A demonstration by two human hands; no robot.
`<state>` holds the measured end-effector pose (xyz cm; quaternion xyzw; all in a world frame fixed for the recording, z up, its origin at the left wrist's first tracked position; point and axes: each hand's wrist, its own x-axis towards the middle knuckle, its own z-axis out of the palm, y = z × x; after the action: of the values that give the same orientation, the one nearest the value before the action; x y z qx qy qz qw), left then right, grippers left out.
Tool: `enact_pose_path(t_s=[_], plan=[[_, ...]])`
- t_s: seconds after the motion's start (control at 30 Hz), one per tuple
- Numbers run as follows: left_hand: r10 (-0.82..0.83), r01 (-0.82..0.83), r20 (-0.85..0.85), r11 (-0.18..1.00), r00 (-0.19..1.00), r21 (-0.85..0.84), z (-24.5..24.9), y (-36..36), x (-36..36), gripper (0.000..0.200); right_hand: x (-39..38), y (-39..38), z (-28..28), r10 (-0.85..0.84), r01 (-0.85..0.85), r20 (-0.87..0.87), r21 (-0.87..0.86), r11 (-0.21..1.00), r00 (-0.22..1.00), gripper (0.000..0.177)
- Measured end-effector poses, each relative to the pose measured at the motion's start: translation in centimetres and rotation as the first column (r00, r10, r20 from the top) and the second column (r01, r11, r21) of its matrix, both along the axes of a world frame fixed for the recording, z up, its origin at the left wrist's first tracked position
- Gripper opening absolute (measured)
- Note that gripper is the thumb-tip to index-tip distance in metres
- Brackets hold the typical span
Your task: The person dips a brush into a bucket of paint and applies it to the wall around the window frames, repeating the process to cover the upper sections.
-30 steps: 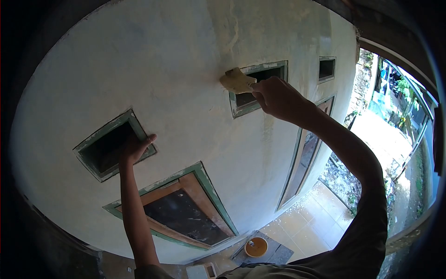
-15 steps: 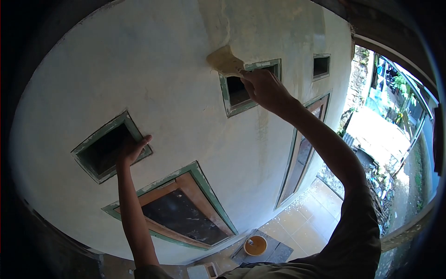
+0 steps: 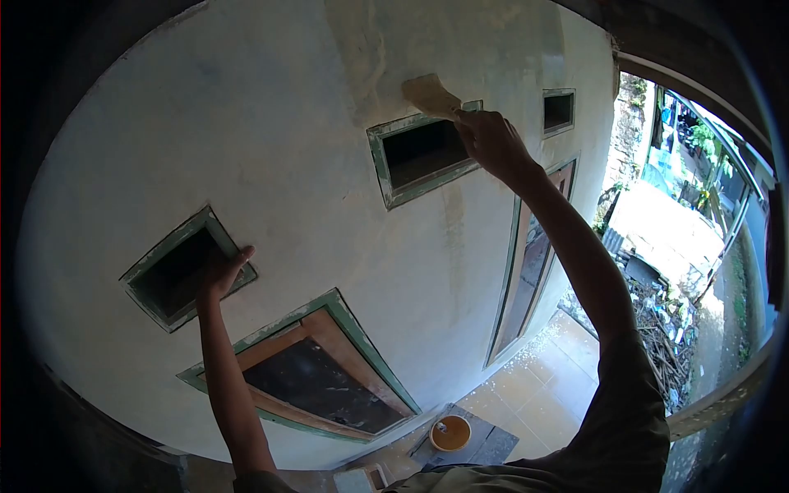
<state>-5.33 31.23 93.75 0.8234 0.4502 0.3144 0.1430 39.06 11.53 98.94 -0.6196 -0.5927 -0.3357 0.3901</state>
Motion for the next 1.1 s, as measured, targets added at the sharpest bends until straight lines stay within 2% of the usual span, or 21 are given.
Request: enact_pose_path(t_s=[0.17, 0.2, 0.33, 0.37, 0.4, 0.5, 0.53, 0.6, 0.73, 0.8, 0.97, 1.07, 1.1], plan=[[0.004, -0.004, -0.015, 1.0, 1.0, -0.029, -0.3, 0.7, -0.3, 0.071, 0.3, -1.9, -0.4, -0.019, 0.008, -0.048, -0.208, 0.978, 0.999, 0.015], [0.013, -0.013, -0.018, 1.0, 1.0, -0.026, -0.3, 0.9, -0.3, 0.07, 0.6, -2.7, -0.2, -0.02, 0.009, -0.056, -0.207, 0.978, 0.998, 0.015], [0.021, -0.022, -0.007, 0.996, 1.0, -0.084, -0.5, 1.5, -0.4, 0.069, 1.9, -4.2, 1.9, -0.003, 0.043, 0.15, -0.26, 0.965, 0.989, 0.016], [0.01, -0.009, 0.006, 0.997, 1.0, -0.08, -0.3, 1.2, -0.3, 0.069, 2.2, -4.3, 2.3, -0.016, 0.078, 0.232, -0.262, 0.962, 0.973, 0.018], [0.0, 0.002, 0.021, 0.997, 1.0, -0.075, -0.3, 1.1, -0.3, 0.069, 2.0, -4.5, 2.7, -0.034, 0.062, 0.119, -0.244, 0.968, 0.992, 0.02], [-0.027, 0.028, 0.015, 0.998, 1.0, -0.05, -0.4, 1.3, -0.4, 0.069, 2.6, -3.6, 3.8, -0.018, 0.047, 0.122, -0.238, 0.97, 0.992, 0.02], [-0.025, 0.026, 0.017, 0.998, 1.0, -0.05, -0.4, 1.3, -0.4, 0.069, 2.5, -3.5, 4.1, -0.06, 0.085, 0.1, -0.271, 0.959, 0.993, 0.02], [0.006, -0.008, -0.019, 0.995, 1.0, -0.1, -0.2, 1.4, -0.4, 0.068, 2.4, -3.4, 4.8, -0.056, 0.089, 0.132, -0.258, 0.962, 0.99, 0.021], [0.004, -0.004, -0.009, 0.999, 1.0, -0.053, -0.1, 0.7, -0.2, 0.069, 3.1, -2.8, 5.8, -0.056, 0.106, 0.213, -0.234, 0.966, 0.975, 0.021], [0.049, -0.05, -0.012, 0.995, 0.999, -0.084, 0.5, -0.4, 0.3, 0.07, 2.4, -2.9, 6.5, -0.068, 0.116, 0.204, -0.232, 0.966, 0.977, 0.021], [0.039, -0.04, -0.018, 0.998, 0.999, -0.054, -0.1, 1.0, -0.2, 0.071, 1.9, -1.3, 7.7, -0.084, 0.126, 0.199, -0.21, 0.97, 0.976, 0.021], [0.039, -0.04, -0.02, 0.998, 0.999, -0.054, 0.0, 0.7, -0.2, 0.071, 2.8, 0.0, 7.7, -0.064, 0.105, 0.233, -0.171, 0.98, 0.97, 0.022], [0.043, -0.045, -0.029, 0.997, 0.999, -0.067, 0.1, 0.5, -0.1, 0.071, 2.7, 0.0, 7.7, -0.071, 0.098, 0.258, -0.094, 0.991, 0.964, 0.022]])
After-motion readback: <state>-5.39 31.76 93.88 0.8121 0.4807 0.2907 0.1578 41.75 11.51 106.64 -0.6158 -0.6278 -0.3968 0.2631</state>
